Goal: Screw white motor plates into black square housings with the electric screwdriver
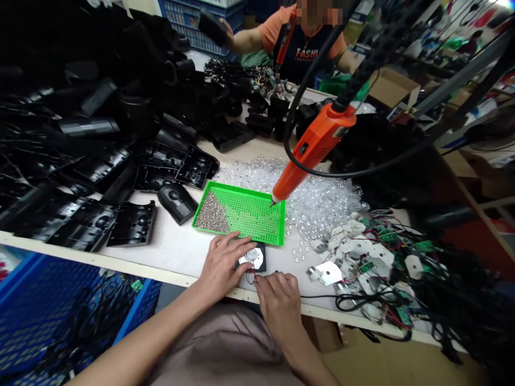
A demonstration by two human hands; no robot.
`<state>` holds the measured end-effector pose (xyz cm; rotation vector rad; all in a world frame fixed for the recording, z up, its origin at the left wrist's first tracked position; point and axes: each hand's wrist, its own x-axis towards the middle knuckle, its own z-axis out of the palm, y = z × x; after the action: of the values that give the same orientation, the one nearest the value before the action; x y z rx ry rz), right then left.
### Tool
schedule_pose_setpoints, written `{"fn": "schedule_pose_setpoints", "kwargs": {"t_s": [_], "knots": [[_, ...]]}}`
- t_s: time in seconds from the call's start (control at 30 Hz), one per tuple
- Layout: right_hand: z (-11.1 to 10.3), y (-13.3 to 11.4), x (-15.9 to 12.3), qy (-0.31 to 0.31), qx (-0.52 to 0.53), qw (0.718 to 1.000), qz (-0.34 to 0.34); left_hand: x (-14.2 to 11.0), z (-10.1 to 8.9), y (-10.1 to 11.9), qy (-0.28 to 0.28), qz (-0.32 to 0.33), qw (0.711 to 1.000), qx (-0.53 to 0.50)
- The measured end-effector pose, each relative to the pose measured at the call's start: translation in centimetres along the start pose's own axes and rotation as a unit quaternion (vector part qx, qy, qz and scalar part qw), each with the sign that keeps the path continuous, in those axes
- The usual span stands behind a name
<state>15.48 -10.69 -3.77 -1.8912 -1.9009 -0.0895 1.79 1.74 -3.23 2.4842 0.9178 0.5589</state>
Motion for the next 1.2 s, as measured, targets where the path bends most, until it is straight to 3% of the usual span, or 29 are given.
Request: {"fn": "schedule_pose_setpoints", "kwargs": {"t_s": [0.17, 0.33, 0.43, 0.57, 0.83, 1.03, 1.2], "knots": [[1.0, -0.4, 0.1, 0.016, 0.007, 1.0, -0.013, -0.1, 0.5, 1.1, 0.026, -0.029, 0.999, 0.021], [-1.3, 0.7, 0.7, 0.043, 0.054, 0.997, -0.018, 0.0, 0.3, 1.9, 0.04, -0.039, 0.997, 0.045], [-2.0, 1.8, 1.3, 0.064, 0.021, 0.997, -0.031, -0.1, 0.4, 2.0, 0.056, -0.036, 0.996, 0.056], [-1.1, 2.6, 1.5, 0.04, -0.039, 0.996, -0.068, -0.3, 0.7, 2.0, 0.074, -0.03, 0.994, 0.07], [-0.2, 2.8, 1.2, 0.041, -0.031, 0.995, -0.081, -0.9, 0.7, 1.5, 0.028, -0.012, 0.999, 0.035], [0.0, 3.8, 1.4, 0.049, -0.016, 0.994, -0.101, 0.3, 0.0, 0.7, 0.007, -0.027, 1.0, -0.011], [0.1, 3.7, 1.2, 0.049, -0.02, 0.995, -0.088, 0.8, 0.0, 0.4, -0.021, -0.002, 0.999, -0.027]]}}
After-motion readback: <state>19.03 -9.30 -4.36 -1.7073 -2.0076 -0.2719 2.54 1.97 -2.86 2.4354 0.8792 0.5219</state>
